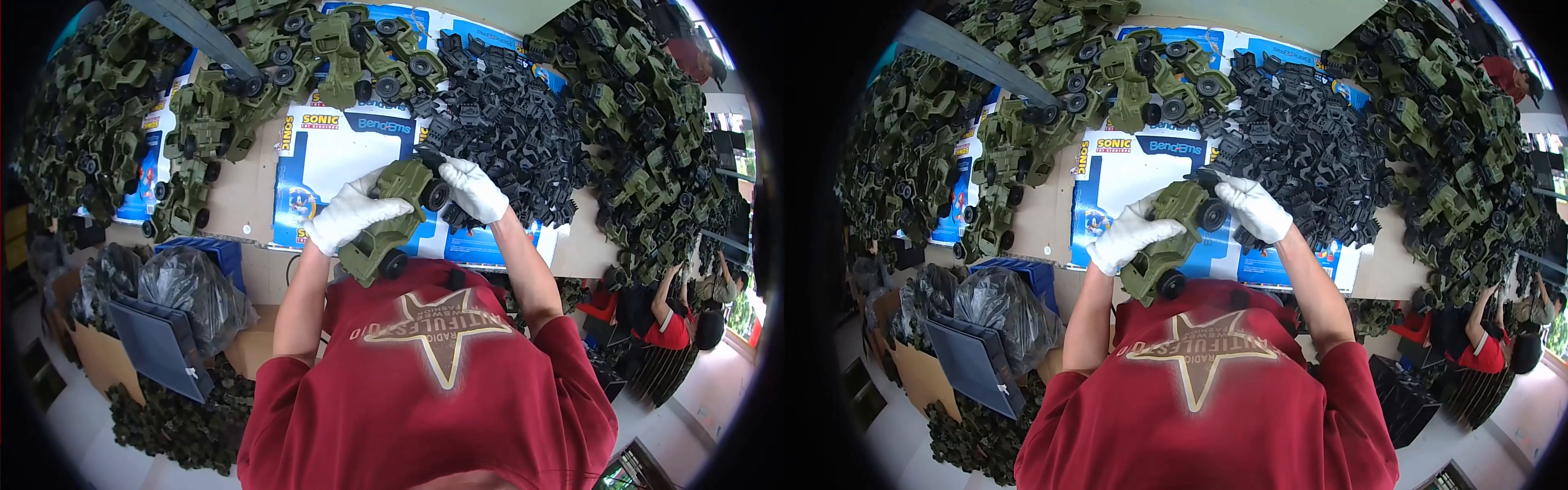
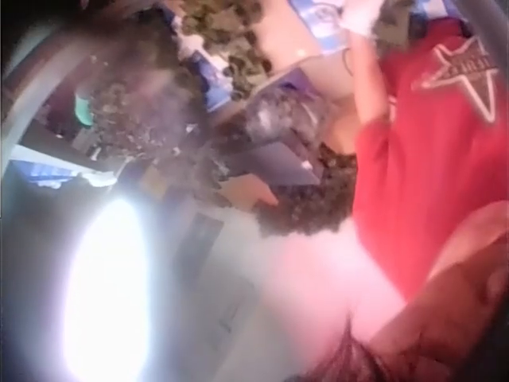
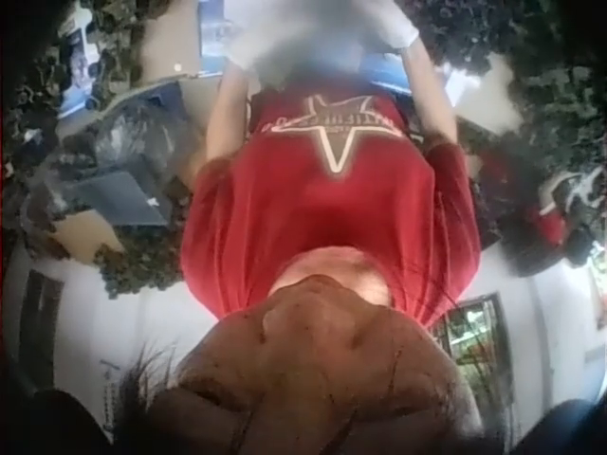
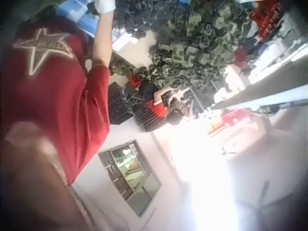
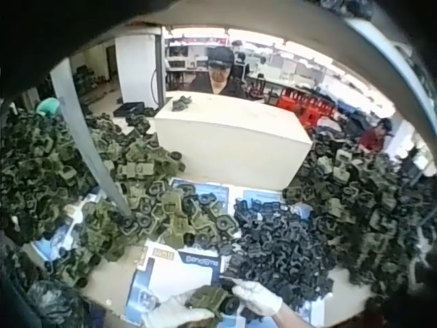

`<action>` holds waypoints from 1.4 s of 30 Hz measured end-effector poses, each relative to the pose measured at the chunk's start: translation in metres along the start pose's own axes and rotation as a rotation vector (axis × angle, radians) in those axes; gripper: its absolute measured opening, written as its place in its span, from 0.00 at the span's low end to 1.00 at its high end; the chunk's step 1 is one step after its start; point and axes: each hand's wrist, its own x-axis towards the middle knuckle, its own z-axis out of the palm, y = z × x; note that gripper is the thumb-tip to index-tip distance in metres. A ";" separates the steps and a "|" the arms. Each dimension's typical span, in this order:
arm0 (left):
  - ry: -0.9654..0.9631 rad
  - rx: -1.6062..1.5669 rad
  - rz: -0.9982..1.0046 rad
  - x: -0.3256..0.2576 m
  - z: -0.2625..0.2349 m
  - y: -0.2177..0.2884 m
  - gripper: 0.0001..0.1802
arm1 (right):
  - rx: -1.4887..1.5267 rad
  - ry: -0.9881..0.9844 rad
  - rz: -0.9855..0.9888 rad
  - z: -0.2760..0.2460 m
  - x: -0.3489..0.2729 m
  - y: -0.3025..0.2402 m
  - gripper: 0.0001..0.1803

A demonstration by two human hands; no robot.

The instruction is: The person assembles black plastic chassis parts onto green toy vehicle bodies by hand at a factory workstation.

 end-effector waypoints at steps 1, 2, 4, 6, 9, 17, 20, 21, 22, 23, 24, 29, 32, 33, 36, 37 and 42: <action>0.013 -0.071 0.007 0.001 0.000 -0.003 0.39 | 0.001 -0.002 -0.001 -0.003 0.000 0.004 0.24; 0.014 -0.070 0.006 0.000 0.002 -0.002 0.39 | -0.024 0.011 -0.032 -0.005 0.001 0.008 0.25; 0.035 -0.020 0.057 0.000 0.006 0.003 0.38 | -0.048 0.023 -0.063 -0.008 0.000 0.010 0.25; 0.032 -0.001 0.019 -0.003 0.009 0.007 0.38 | -0.164 0.017 -0.020 -0.008 -0.001 0.006 0.26; 0.028 -0.006 -0.037 -0.006 0.011 0.011 0.38 | -0.295 0.016 -0.035 -0.002 0.000 -0.002 0.29; 0.089 0.082 0.047 0.000 0.023 0.003 0.36 | -0.703 0.038 -0.231 0.004 0.004 -0.015 0.23; 0.231 -0.101 -0.112 0.004 0.038 0.008 0.37 | -0.541 0.157 -0.272 0.008 0.014 -0.004 0.19; 0.224 -0.092 -0.107 0.004 0.042 0.005 0.37 | -0.522 0.163 -0.291 0.007 0.016 -0.003 0.20; 0.238 -0.038 -0.078 0.006 0.043 -0.003 0.42 | -0.651 0.147 -0.304 0.005 0.014 -0.005 0.20; 0.254 0.018 -0.049 0.007 0.043 -0.012 0.46 | -0.778 0.130 -0.317 0.008 0.011 -0.011 0.21; 0.331 0.057 0.043 0.005 0.045 -0.024 0.55 | -0.862 0.119 -0.315 0.011 0.008 -0.014 0.21; 0.067 -0.277 0.361 0.016 0.025 -0.048 0.59 | -0.788 0.178 -0.444 0.026 0.011 0.020 0.18; 0.119 -0.161 0.337 0.021 0.021 -0.055 0.54 | -0.885 0.307 -0.571 0.047 0.000 0.020 0.26; 0.111 -0.158 0.334 0.022 0.020 -0.055 0.54 | -0.883 0.315 -0.573 0.053 -0.003 0.015 0.26; 0.028 -0.238 0.326 0.027 0.013 -0.065 0.58 | -1.179 0.314 -0.616 0.058 -0.007 0.017 0.46; 0.025 -0.236 0.314 0.023 0.011 -0.072 0.58 | -1.171 0.321 -0.609 0.060 -0.012 0.021 0.46; 0.121 -0.108 0.351 0.005 0.012 -0.087 0.56 | -1.110 0.319 -0.639 0.066 -0.021 0.034 0.42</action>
